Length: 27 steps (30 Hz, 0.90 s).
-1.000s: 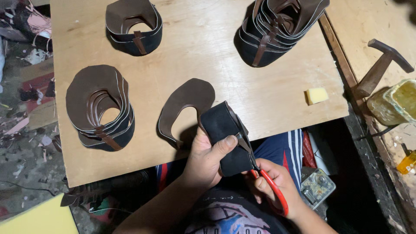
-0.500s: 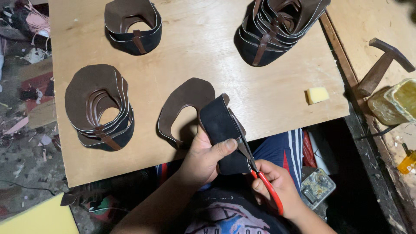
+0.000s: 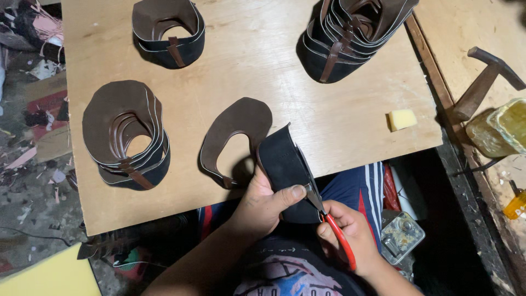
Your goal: The person holds a brown shoe upper, inserts a strip of foam padding into it and folds the material over, then sets it on the workbench. They pick up red-handled scissors and trim excess material from the edge of the upper, cutting small pieces off and placing the trimmed upper with a stack of finished uppers on the bench.
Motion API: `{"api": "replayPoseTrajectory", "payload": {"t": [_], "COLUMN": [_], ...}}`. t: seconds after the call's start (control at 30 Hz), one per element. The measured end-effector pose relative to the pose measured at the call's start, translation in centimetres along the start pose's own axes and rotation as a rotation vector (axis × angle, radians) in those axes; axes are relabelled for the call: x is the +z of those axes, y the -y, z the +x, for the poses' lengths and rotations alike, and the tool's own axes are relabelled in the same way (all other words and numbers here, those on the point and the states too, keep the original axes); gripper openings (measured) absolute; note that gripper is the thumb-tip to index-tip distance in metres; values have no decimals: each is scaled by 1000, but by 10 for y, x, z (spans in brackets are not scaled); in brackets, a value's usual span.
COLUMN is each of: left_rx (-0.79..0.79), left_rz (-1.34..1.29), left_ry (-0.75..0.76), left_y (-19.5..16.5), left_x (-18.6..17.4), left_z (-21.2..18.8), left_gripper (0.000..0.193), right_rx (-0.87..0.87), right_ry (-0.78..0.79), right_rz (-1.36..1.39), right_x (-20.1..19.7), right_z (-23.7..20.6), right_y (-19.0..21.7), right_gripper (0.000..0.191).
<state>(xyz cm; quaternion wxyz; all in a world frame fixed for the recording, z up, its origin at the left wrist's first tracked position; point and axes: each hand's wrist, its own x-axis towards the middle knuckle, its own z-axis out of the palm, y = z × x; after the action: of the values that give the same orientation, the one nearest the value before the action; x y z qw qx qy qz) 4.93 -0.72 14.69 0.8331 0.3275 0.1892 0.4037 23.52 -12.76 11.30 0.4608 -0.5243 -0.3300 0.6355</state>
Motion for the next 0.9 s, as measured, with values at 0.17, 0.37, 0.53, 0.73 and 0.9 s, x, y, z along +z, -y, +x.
{"api": "replayPoseTrajectory", "payload": {"t": [0.17,0.37,0.53,0.73,0.9], "left_rx": [31,87,216,228,202], "left_rz": [7,43,230,260,371], "left_ry": [33,54,-88,-137,-141], "left_y": [-1,-25,-42,-43,-39], "left_x": [4,15,27,41,47], "left_z": [1,3,7,14,14], "left_gripper": [65,58,48,53,59], "right_rx": [44,-333,-313,-174,-106], "right_ry": [-54,-90,36,12,10], "right_rz": [-19,-93,-364,-439,-316], "right_x": [0,-14,-18,-10,-13], "right_z": [-2,8,-2,-4,0], "right_y": [-6,7,18,14,11], "right_gripper": [52,68,71,66,59]}}
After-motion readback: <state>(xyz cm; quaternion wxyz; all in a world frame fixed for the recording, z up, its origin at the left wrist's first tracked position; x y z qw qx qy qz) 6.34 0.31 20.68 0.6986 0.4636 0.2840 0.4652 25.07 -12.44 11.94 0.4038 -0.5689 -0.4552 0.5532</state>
